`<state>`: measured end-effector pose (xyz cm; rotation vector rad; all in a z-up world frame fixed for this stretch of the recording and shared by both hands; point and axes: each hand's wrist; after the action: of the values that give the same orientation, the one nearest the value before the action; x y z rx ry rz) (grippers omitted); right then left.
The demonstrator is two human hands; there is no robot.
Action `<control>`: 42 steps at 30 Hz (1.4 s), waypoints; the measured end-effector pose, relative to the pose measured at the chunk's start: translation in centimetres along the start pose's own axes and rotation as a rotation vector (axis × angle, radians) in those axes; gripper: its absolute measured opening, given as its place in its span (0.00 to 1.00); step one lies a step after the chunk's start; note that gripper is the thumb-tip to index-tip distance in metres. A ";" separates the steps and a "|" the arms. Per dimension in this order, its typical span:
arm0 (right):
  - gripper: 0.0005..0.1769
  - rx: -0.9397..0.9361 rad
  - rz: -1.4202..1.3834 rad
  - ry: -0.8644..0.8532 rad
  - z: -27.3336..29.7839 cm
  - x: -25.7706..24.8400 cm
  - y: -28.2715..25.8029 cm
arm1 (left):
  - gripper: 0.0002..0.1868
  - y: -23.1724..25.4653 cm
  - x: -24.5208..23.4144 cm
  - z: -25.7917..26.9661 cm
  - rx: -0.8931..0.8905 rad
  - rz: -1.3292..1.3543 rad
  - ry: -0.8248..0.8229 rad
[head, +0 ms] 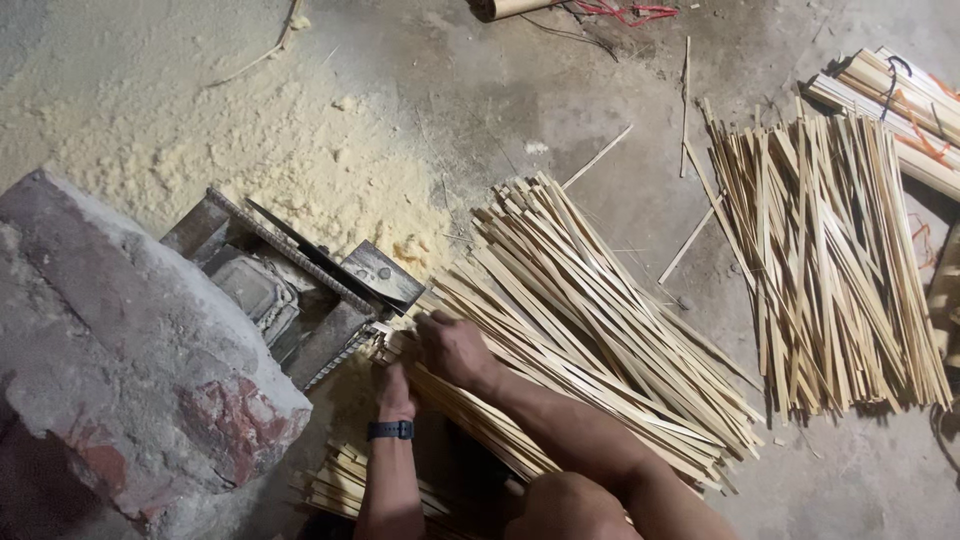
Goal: The person sits on the floor and feeds thin wooden sticks one by one into a belt sander to sharpen their ends. The person repeatedly picks up sticks from a pile, pushes them through the machine, and places the finished sticks into a separate pile.
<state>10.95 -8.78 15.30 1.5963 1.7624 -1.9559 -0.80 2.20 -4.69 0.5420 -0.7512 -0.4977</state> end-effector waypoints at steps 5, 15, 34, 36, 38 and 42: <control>0.16 -0.155 -0.034 -0.032 0.4 -0.1 0.6 | 0.34 2.7 2.5 1.9 -0.047 -0.061 0.011; 0.11 -0.168 0.010 0.056 6.8 -5.4 0.5 | 0.29 5.2 4.7 4.6 -0.047 -0.084 -0.008; 0.10 0.073 0.000 -0.005 2.3 -2.4 -0.8 | 0.27 1.3 -0.1 0.9 -0.064 -0.088 -0.030; 0.07 0.061 0.026 -0.019 1.0 -1.7 -1.2 | 0.27 1.8 0.8 1.1 -0.039 -0.067 -0.009; 0.10 0.045 0.034 -0.052 -0.1 -1.1 -1.2 | 0.28 2.1 1.2 1.6 -0.028 -0.061 -0.016; 0.05 0.049 0.055 -0.058 1.2 -1.2 -0.2 | 0.29 2.4 1.5 1.2 0.019 -0.024 -0.095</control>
<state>10.60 -10.31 16.08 1.5682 1.6441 -2.0135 -0.25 2.79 -1.73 0.5483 -0.8416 -0.5415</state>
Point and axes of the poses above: each hand's wrist, its own z-axis away from the middle knuckle, its own x-axis out of the palm, y = z × x, and after that the axes turned 6 degrees about -z, right-handed
